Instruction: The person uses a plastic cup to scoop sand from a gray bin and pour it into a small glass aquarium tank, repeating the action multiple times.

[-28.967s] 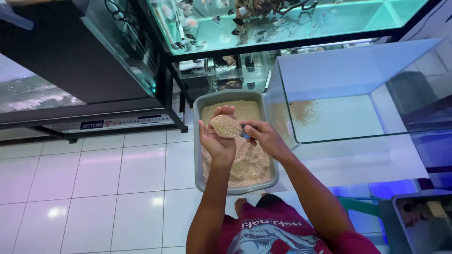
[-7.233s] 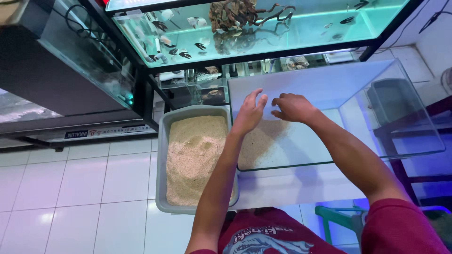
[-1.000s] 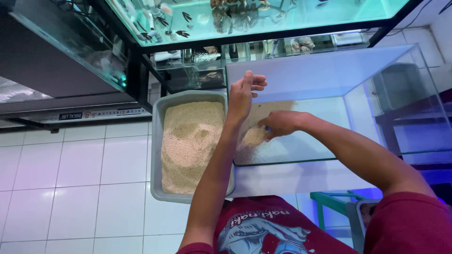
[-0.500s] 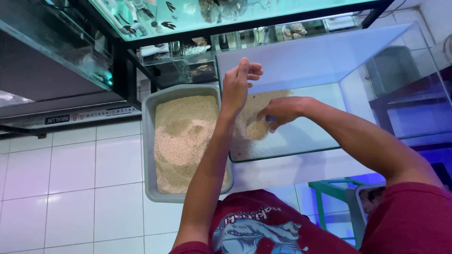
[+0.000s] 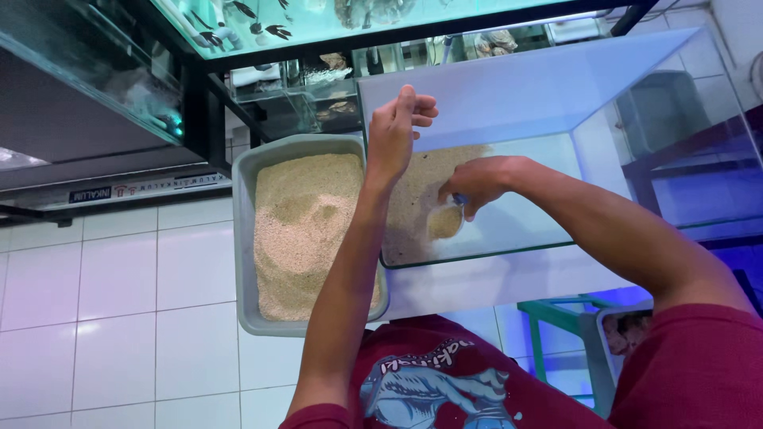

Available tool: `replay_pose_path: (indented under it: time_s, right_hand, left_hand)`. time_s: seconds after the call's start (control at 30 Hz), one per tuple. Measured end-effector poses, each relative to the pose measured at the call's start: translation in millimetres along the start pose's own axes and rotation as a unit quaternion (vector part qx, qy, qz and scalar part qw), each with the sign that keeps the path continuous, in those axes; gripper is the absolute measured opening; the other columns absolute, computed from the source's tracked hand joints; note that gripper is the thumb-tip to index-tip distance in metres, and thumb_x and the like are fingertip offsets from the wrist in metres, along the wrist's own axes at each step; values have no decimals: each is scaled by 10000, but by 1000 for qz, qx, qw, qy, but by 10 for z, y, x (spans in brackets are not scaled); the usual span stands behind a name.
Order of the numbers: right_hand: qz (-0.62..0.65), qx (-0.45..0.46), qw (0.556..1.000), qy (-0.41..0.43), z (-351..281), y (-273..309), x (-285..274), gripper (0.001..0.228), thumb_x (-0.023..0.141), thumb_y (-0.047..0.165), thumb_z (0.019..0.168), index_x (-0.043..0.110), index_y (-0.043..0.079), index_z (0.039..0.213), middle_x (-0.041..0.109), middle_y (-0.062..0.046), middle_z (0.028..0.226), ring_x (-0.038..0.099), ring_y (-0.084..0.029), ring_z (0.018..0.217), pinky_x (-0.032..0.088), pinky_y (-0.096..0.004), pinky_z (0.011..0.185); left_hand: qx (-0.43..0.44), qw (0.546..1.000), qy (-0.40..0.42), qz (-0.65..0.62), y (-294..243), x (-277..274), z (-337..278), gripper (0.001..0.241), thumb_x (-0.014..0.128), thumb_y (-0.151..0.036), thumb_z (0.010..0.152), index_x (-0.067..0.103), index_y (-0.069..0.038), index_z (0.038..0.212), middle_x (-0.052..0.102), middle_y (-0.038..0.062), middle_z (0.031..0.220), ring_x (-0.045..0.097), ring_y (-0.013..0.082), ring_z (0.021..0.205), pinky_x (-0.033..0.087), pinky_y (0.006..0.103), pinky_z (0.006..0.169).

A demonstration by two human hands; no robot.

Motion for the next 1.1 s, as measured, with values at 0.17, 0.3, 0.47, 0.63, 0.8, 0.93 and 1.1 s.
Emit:
replay_pose_path:
  time_s: [0.17,0.3,0.47,0.63,0.8,0.93,1.1]
  right_hand:
    - [-45,-3,999,-9,-103,139,-122,528,830,267,846,668,192,1344,784,-134,1100,757,-352,994,594,-470,874]
    - [-67,-24,997,-23,-74,260,-115,494,821,282,864,671,172,1323,784,-138,1080,756,-348,988,595,-474,888]
    - [-67,-44,997,-22,-73,422,-128,490,813,273,872,663,181,1330,777,-134,1099,746,-350,1017,586,-483,895]
    - [-70,-74,994,-34,-55,481,-56,521,833,264,844,660,176,1327,773,-144,1113,741,-379,1022,591,-520,881]
    - [-67,-79,992,-65,-47,491,-64,530,837,287,836,657,173,1322,757,-168,1156,730,-400,1047,592,-542,893]
    - [-36,-81,994,-61,-63,581,-94,515,807,300,864,633,210,1341,770,-121,1071,732,-387,1001,600,-522,862]
    - [-53,-83,993,-60,-54,665,-116,504,790,321,885,628,185,1344,758,-148,1097,735,-388,1004,598,-522,851]
  left_hand:
    - [-2,1000,-16,-7,37,-21,20,548,430,-514,1010,794,-104,1003,795,73,874,762,146,825,585,269,684]
    - [-11,1000,-27,4,58,-50,2,510,450,-483,1005,794,-107,984,795,71,862,764,140,812,579,257,667]
    - [-13,999,-34,7,82,-65,3,497,453,-462,1014,796,-103,988,793,66,857,758,135,798,576,247,658]
    - [-7,999,-32,-2,127,-61,3,489,455,-467,1015,793,-116,984,793,50,855,758,131,788,576,249,660]
    - [-9,1000,-29,0,95,-48,-24,479,455,-458,1018,799,-128,967,790,43,836,760,124,763,578,246,650]
    - [-8,1000,-23,8,73,-54,-25,481,450,-453,1019,796,-122,972,791,50,839,767,138,779,585,261,665]
    - [-9,1000,-10,15,90,-15,-8,493,441,-452,1025,797,-115,978,789,58,848,769,148,789,586,273,672]
Point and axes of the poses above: each hand's wrist, its own z-axis towards the middle knuckle, its own x-axis out of the palm, y = z × x, the point moved 10 cm from there along z, towards the middle knuckle
